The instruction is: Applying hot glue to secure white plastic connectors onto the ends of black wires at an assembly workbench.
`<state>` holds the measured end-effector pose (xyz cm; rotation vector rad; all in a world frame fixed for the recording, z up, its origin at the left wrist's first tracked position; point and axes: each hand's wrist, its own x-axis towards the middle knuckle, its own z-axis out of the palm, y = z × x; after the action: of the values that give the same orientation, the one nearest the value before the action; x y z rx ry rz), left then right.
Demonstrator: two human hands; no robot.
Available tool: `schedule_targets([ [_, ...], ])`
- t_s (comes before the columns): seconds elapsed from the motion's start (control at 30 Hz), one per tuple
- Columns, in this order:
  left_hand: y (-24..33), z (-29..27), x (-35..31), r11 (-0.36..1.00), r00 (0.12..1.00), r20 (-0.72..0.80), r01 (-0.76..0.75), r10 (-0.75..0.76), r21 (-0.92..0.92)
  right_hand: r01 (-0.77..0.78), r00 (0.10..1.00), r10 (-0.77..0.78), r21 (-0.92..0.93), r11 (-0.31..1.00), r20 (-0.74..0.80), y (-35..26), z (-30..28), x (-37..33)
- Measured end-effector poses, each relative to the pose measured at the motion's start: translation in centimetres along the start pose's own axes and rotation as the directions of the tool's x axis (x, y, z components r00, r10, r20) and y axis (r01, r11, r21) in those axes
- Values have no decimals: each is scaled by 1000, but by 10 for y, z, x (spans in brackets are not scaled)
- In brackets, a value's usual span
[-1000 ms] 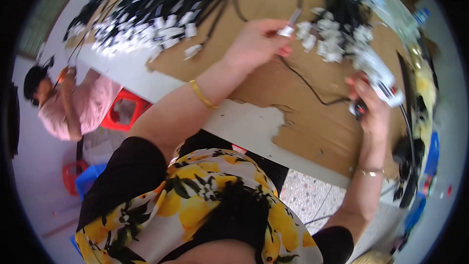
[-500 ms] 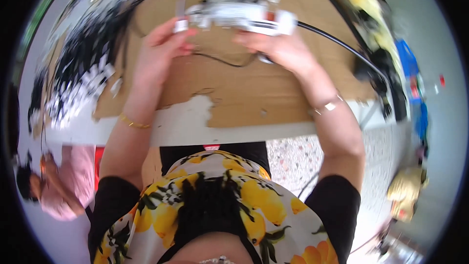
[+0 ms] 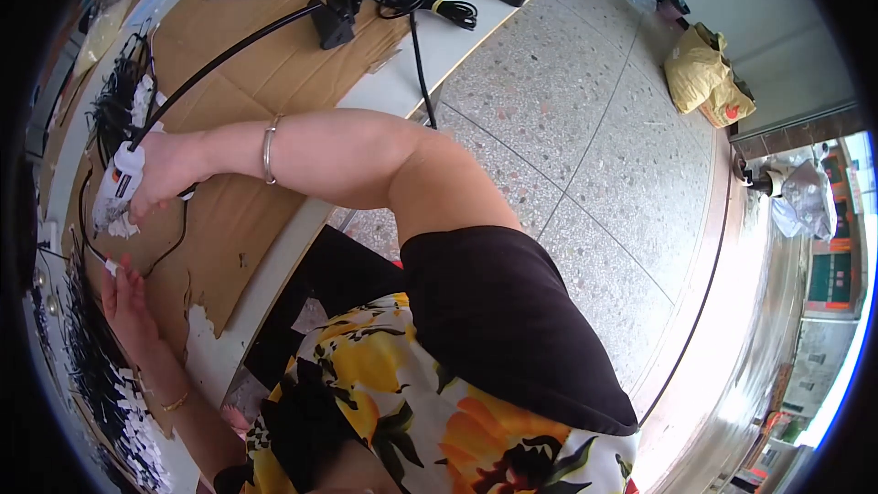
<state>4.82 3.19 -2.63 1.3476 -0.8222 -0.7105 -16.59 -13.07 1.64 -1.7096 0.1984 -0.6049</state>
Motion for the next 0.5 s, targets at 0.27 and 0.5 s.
schedule_targets([
  [0.27, -2, -10, 1, 1000, 999, -43, 16, -15, 14, -30, 999, 33, 89, 996, -33, 5, 7, 5],
  [0.5, -3, -5, 5, 999, 994, -108, -14, 9, -50, -40, 999, 40, 23, 999, -26, -3, -1, -2],
])
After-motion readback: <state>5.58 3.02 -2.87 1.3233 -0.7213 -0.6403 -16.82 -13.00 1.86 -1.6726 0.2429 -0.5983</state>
